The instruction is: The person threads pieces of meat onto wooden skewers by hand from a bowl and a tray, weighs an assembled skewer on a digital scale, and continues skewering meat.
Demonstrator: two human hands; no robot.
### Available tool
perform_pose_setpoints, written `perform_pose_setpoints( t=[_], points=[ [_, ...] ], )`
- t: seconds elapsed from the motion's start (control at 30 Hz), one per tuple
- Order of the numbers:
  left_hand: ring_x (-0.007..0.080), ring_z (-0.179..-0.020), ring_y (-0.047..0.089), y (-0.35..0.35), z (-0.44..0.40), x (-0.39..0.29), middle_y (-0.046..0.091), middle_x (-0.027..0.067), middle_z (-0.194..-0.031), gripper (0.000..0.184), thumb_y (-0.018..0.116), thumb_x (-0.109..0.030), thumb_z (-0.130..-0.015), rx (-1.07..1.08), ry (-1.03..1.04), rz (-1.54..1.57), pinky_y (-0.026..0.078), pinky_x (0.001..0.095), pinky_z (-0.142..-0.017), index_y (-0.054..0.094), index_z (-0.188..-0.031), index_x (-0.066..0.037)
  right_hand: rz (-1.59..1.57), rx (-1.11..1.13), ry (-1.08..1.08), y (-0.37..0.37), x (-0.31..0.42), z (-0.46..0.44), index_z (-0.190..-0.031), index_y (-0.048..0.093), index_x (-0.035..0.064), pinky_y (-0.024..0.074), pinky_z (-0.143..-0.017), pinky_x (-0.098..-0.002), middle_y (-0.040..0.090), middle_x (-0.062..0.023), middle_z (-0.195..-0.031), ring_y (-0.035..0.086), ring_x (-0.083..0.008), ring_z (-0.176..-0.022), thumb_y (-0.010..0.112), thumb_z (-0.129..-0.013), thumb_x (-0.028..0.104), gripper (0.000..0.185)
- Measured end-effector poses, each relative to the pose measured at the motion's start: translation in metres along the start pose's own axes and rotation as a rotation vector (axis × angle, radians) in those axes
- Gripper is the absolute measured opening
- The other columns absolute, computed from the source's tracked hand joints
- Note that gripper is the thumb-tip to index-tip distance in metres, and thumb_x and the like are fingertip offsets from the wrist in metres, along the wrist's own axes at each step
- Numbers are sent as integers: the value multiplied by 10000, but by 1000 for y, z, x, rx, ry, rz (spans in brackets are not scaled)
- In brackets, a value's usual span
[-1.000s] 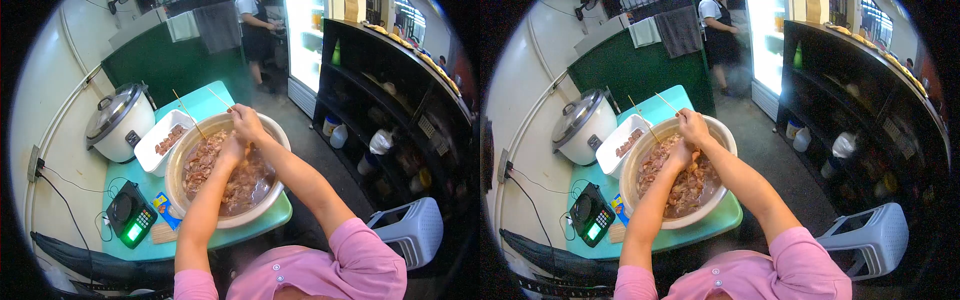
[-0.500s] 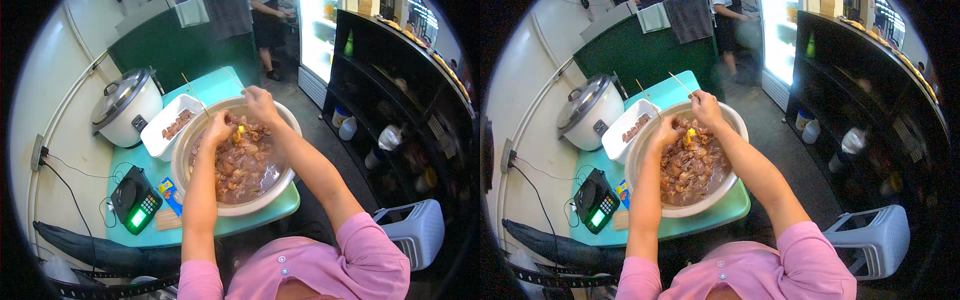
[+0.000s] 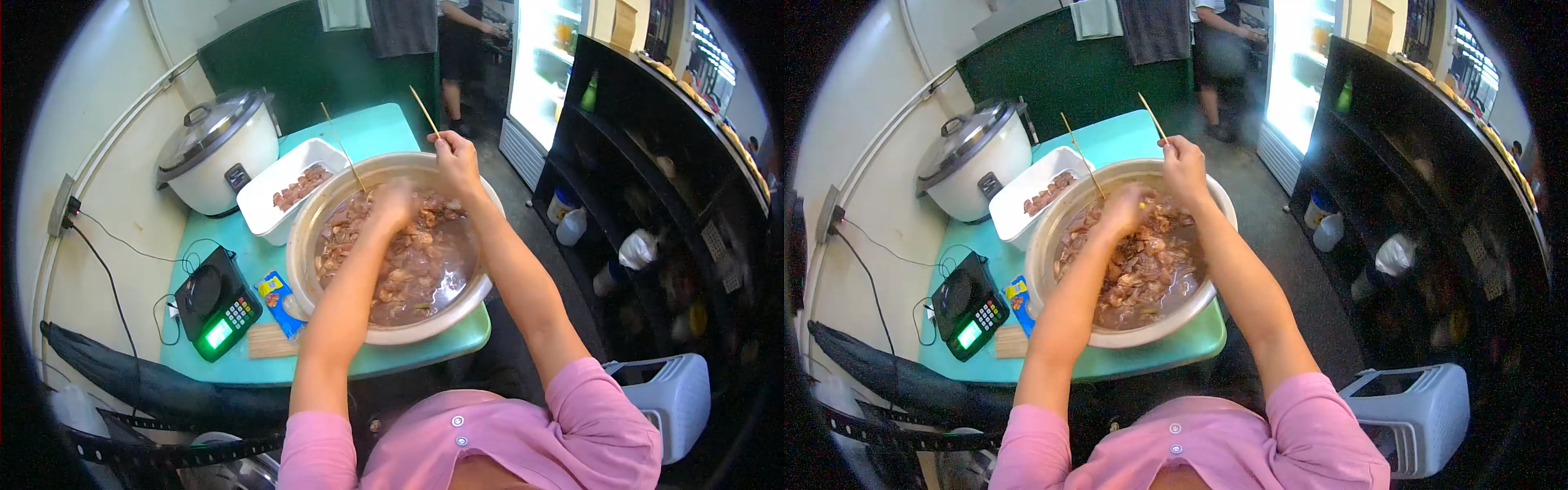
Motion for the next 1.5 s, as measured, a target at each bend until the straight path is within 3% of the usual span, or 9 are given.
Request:
perform_pose_setpoints(
  t=[0.07, 0.13, 0.47, 0.53, 0.7, 0.77, 0.87, 1.03, 1.5],
  points=[
    [337, -1054, 544, 16, 4, -25, 551, 196, -1171, 437, 670, -207, -740, -30, 303, 122, 419, 411, -927, 579, -1132, -37, 4, 45, 79, 3, -7, -1, -900, 649, -1, 459, -634, -334, 628, -160, -703, 606, -207, -651, 504, -839, 124, 201],
    [325, -1022, 568, 33, 8, -33, 583, 183, -1129, 412, 674, -167, -715, 116, 247, 19, 448, 404, -891, 601, -1104, -55, -96, 4, 31, 5, -9, -2, -940, 636, -12, 363, -497, -234, 498, 24, -591, 445, -46, -538, 479, -889, 114, 208],
    [267, -847, 631, 10, 25, -24, 669, 115, -905, 338, 692, -75, -639, 565, 284, 116, 497, 356, -736, 691, -972, -130, -63, -11, 42, 1, -12, -4, -896, 649, -7, 407, -551, -318, 524, -92, -560, 499, -146, -543, 506, -830, 129, 208],
    [232, -873, 641, -23, 40, -37, 681, 96, -914, 344, 693, -152, -642, 654, 322, 21, 500, 332, -774, 695, -985, -136, -64, 7, 21, 3, -15, -5, -915, 644, -11, 394, -520, -276, 511, -34, -564, 478, -100, -532, 493, -852, 120, 209],
    [212, -798, 650, -34, 33, -18, 682, 125, -882, 301, 687, -97, -685, 506, 299, 426, 498, 315, -728, 676, -980, -39, -43, 4, -10, -1, -2, -1, -928, 642, -15, 382, -487, -246, 500, 19, -566, 460, -61, -518, 483, -870, 117, 214],
    [213, -798, 652, -32, 25, -16, 683, 123, -885, 276, 680, -88, -688, 394, 274, 337, 498, 317, -730, 683, -960, -42, -49, -1, 40, -3, 0, 0, -900, 644, -9, 422, -584, -326, 550, -127, -600, 526, -171, -577, 499, -842, 119, 202],
    [213, -801, 654, -24, 16, -3, 681, 132, -891, 225, 659, -69, -695, 257, 236, 253, 497, 330, -729, 699, -916, -49, -43, 3, 46, -2, -1, 0, -899, 645, -9, 440, -613, -337, 586, -157, -646, 566, -210, -611, 499, -841, 119, 202],
    [231, -820, 651, -41, 19, 42, 675, 130, -894, 217, 664, -112, -723, 101, -119, 140, 494, 341, -753, 707, -935, -127, -7, -4, -6, 0, 1, 2, -897, 647, -5, 453, -637, -352, 611, -176, -691, 594, -253, -645, 506, -840, 126, 200],
    [282, -787, 651, -82, 47, 88, 667, 155, -821, 139, 693, -144, -636, -130, -331, 11, 504, 354, -773, 725, -768, -118, 16, 47, -33, 5, 0, 3, -896, 653, 5, 477, -692, -376, 635, -195, -752, 634, -297, -722, 492, -833, 135, 216]
  ],
)
Point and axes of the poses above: each hand's wrist, its own z-axis away from the middle knuckle, its own y-axis out of the palm, x = y × z, the point moved 5 cm from there along -z, towards the middle knuckle
